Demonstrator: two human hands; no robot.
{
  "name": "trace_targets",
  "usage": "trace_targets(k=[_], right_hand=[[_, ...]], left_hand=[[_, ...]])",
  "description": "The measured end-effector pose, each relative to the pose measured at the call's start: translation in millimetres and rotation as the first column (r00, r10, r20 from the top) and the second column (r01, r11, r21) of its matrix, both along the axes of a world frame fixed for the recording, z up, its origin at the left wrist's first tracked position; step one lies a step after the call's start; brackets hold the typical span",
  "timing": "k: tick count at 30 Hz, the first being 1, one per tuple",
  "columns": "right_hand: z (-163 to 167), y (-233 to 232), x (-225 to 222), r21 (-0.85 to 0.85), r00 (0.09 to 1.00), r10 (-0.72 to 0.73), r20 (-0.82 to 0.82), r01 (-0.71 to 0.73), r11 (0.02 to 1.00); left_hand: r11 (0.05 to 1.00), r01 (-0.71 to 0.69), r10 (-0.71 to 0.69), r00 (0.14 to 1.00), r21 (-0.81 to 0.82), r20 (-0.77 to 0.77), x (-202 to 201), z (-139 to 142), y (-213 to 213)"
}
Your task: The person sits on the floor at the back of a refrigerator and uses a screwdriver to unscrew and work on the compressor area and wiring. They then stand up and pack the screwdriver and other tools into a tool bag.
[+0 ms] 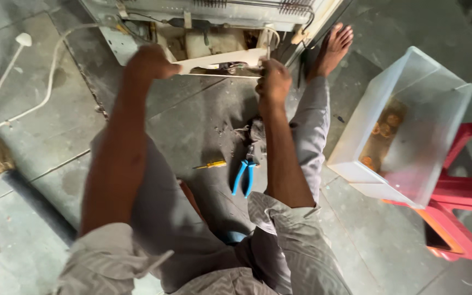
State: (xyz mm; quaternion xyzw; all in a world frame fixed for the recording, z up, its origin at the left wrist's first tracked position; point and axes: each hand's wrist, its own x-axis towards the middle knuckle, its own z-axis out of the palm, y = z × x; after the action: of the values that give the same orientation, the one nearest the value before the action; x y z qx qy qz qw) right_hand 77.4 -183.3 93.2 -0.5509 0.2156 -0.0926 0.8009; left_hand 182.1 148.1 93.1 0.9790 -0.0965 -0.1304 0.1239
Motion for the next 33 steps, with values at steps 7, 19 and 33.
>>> trace_targets(k=[7, 19, 33], right_hand=[[3, 10, -1, -0.748, 0.997, -0.074, -0.021, 0.033, 0.663], [2, 9, -8, -0.159, 0.994, -0.078, -0.075, 0.065, 0.985], [-7, 4, -2, 0.255, 0.997, -0.04, -0.073, 0.057, 0.965]], left_hand=[[0.955, -0.192, 0.023, 0.808, -0.226, -0.589, 49, -4, 20], [0.822, -0.084, 0.067, 0.996, -0.563, -0.051, 33, -28, 48], [0.794, 0.003, 0.2, 0.943, -0.608, 0.265, 33, -31, 41]])
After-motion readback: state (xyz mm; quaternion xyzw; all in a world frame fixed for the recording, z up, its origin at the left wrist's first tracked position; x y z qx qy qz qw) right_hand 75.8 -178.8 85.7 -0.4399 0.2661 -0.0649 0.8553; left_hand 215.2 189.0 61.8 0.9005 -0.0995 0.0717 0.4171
